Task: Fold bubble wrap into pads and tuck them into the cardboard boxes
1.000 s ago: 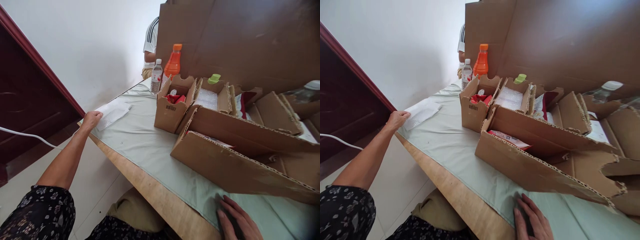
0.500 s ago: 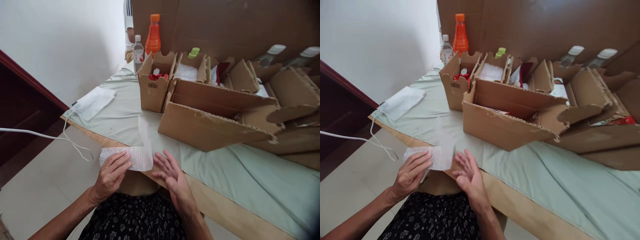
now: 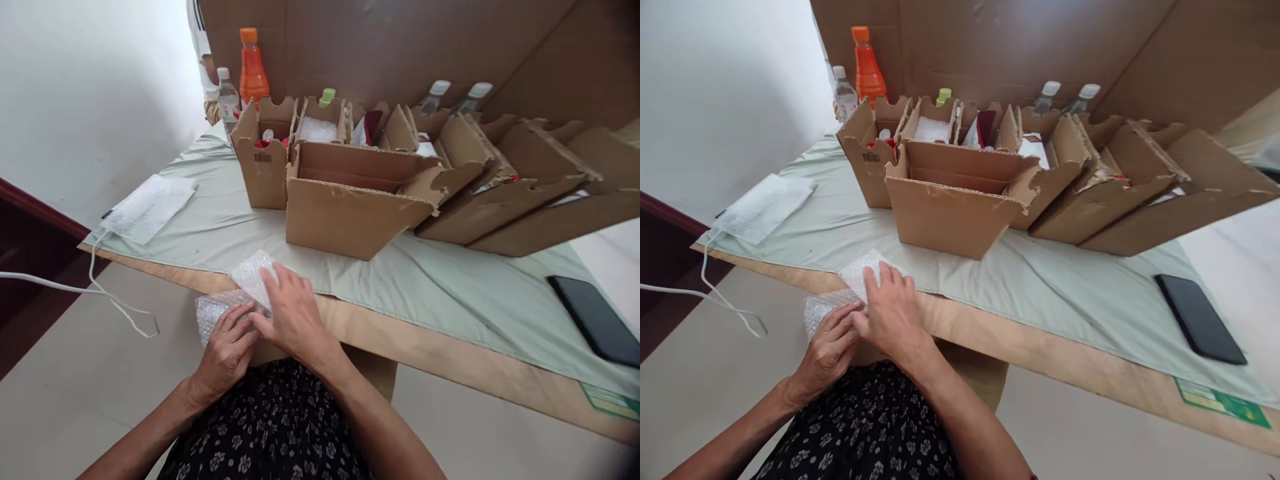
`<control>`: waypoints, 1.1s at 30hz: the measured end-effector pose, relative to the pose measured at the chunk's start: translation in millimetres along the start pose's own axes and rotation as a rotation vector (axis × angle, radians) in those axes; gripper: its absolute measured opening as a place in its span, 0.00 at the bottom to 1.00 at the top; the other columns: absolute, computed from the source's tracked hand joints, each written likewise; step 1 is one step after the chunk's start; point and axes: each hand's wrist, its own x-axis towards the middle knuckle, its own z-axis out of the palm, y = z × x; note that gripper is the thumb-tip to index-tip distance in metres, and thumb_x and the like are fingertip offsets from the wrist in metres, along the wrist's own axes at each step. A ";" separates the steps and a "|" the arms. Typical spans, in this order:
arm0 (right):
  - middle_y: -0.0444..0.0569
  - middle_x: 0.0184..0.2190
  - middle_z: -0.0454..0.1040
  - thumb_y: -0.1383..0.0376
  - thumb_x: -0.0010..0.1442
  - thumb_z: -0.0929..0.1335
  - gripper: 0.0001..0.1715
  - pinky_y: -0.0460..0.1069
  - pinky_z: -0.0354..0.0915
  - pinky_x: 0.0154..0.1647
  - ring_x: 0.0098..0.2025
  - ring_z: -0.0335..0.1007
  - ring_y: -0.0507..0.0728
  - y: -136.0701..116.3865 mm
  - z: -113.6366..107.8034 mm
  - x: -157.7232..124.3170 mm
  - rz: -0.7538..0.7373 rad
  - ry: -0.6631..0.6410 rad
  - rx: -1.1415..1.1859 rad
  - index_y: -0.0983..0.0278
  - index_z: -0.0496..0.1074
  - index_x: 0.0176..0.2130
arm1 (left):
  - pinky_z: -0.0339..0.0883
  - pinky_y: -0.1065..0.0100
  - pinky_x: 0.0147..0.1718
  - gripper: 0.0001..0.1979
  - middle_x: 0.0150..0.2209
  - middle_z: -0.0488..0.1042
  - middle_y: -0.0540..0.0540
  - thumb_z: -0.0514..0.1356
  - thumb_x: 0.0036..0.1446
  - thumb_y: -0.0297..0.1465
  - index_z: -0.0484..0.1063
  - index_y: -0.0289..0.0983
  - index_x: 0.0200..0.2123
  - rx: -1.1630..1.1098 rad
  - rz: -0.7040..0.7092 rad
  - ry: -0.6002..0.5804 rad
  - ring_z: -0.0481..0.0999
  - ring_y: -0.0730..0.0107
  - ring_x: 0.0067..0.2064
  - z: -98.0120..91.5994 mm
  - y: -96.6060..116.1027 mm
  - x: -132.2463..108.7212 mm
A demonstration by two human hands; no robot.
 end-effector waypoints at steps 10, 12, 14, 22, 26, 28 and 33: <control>0.54 0.51 0.82 0.71 0.66 0.64 0.15 0.57 0.73 0.57 0.54 0.78 0.60 47.9 -1.3 -40.2 0.185 0.311 0.190 0.63 0.77 0.47 | 0.69 0.44 0.60 0.17 0.50 0.84 0.41 0.58 0.62 0.16 0.76 0.40 0.48 0.100 -0.114 0.158 0.80 0.51 0.58 -5.6 -9.3 -9.2; 0.55 0.50 0.82 0.64 0.71 0.62 0.16 0.57 0.75 0.55 0.51 0.80 0.60 58.4 -7.3 -70.2 0.285 0.478 0.286 0.64 0.77 0.50 | 0.68 0.43 0.61 0.17 0.49 0.84 0.40 0.59 0.62 0.15 0.76 0.40 0.47 0.097 -0.085 0.207 0.78 0.50 0.59 -7.7 -5.8 3.2; 0.56 0.47 0.83 0.58 0.70 0.66 0.17 0.59 0.75 0.55 0.49 0.81 0.62 66.5 -11.2 -98.7 0.424 0.719 0.433 0.66 0.78 0.49 | 0.67 0.42 0.62 0.17 0.50 0.83 0.40 0.60 0.61 0.15 0.76 0.40 0.46 0.091 -0.033 0.246 0.75 0.50 0.62 -8.2 0.9 20.7; 0.55 0.45 0.83 0.55 0.59 0.75 0.19 0.62 0.72 0.58 0.49 0.80 0.63 102.5 -21.1 -131.7 0.602 1.147 0.724 0.65 0.80 0.44 | 0.65 0.41 0.64 0.17 0.63 0.75 0.44 0.64 0.60 0.18 0.79 0.47 0.45 0.107 0.098 0.358 0.65 0.48 0.71 16.5 3.9 82.4; 0.53 0.41 0.83 0.51 0.57 0.75 0.21 0.60 0.74 0.54 0.45 0.79 0.62 130.4 -32.9 -128.8 0.670 0.891 0.596 0.65 0.80 0.41 | 0.58 0.36 0.66 0.17 0.62 0.76 0.40 0.56 0.64 0.22 0.81 0.44 0.47 0.133 -0.084 0.048 0.67 0.45 0.69 34.4 -17.4 82.1; 0.52 0.39 0.82 0.51 0.56 0.75 0.23 0.58 0.74 0.49 0.41 0.78 0.60 140.6 -35.4 -131.2 0.687 0.863 0.603 0.65 0.79 0.44 | 0.56 0.35 0.68 0.19 0.64 0.74 0.37 0.55 0.65 0.24 0.79 0.42 0.53 0.122 -0.168 -0.077 0.68 0.44 0.69 34.3 -24.0 73.4; 0.48 0.34 0.79 0.52 0.56 0.75 0.29 0.53 0.72 0.41 0.35 0.75 0.55 145.6 -37.5 -137.7 0.679 0.824 0.624 0.66 0.75 0.51 | 0.54 0.38 0.69 0.18 0.65 0.72 0.35 0.58 0.65 0.31 0.77 0.40 0.56 0.122 -0.238 -0.009 0.68 0.42 0.69 20.5 -24.8 57.0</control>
